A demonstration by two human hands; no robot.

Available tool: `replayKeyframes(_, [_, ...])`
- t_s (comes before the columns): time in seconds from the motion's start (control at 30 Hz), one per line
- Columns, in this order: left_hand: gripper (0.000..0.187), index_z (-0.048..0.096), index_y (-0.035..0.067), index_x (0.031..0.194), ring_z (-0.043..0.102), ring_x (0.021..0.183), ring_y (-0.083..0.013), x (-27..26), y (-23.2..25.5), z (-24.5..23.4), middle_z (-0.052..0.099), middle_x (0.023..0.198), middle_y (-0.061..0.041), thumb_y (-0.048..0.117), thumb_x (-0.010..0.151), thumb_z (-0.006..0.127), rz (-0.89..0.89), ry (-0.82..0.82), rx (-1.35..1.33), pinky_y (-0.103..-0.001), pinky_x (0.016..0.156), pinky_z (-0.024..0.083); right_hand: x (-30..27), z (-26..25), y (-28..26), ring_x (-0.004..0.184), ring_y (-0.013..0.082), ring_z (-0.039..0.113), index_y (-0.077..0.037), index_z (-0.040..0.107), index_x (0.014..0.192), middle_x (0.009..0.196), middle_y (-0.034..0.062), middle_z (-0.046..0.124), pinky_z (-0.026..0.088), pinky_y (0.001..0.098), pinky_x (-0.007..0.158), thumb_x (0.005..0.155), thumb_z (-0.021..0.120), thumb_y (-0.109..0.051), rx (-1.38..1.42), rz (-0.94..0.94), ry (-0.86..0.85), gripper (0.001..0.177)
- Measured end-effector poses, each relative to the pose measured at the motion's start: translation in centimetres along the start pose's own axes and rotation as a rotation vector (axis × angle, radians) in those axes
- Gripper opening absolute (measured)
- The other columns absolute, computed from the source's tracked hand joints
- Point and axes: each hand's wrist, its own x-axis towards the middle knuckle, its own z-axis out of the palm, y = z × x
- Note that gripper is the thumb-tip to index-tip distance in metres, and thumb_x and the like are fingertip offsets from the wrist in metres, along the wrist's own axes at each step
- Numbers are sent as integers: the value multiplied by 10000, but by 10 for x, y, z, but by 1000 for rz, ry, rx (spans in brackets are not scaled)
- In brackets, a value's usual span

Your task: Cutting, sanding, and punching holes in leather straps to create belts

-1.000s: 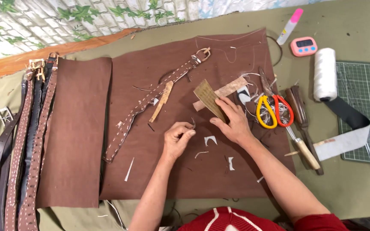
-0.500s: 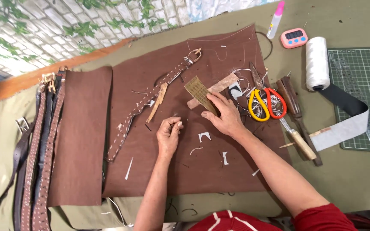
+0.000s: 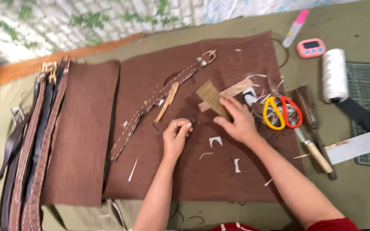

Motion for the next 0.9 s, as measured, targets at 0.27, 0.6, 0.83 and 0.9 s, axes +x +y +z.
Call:
replayKeyframes(0.27, [91, 768, 55, 974, 653, 599, -92, -14, 1, 0, 707, 724, -51, 95, 900, 805, -44, 128, -72, -212, 544, 546, -18, 16, 17, 1150, 361, 660, -250, 667, 1387, 1435, 57, 626, 519, 454, 998, 835, 824, -471, 99, 4, 113, 614])
replayKeyframes(0.6, [87, 735, 151, 1014, 716, 871, -349, 32, 20, -49, 706, 912, -91, 182, 933, 740, 115, 169, 820, -478, 773, 579, -21, 25, 25, 1173, 375, 648, -230, 690, 1359, 1413, 89, 633, 512, 475, 1016, 817, 846, -482, 86, 13, 90, 618])
replayKeyframes(0.83, [213, 796, 227, 1068, 712, 925, -308, 103, -37, -63, 706, 997, -71, 328, 880, 783, 23, 21, 1225, -419, 820, 595, -15, 14, 11, 1119, 433, 663, -253, 692, 1356, 1389, 110, 651, 526, 526, 976, 797, 846, -500, 53, 68, 68, 630])
replayKeyframes(0.9, [186, 789, 293, 1084, 643, 989, -228, 110, -37, -61, 629, 992, 0, 337, 906, 754, -108, -14, 1214, -393, 833, 615, -15, 14, 10, 1114, 409, 665, -265, 689, 1350, 1392, 84, 651, 532, 507, 967, 790, 845, -502, 51, 98, 45, 628])
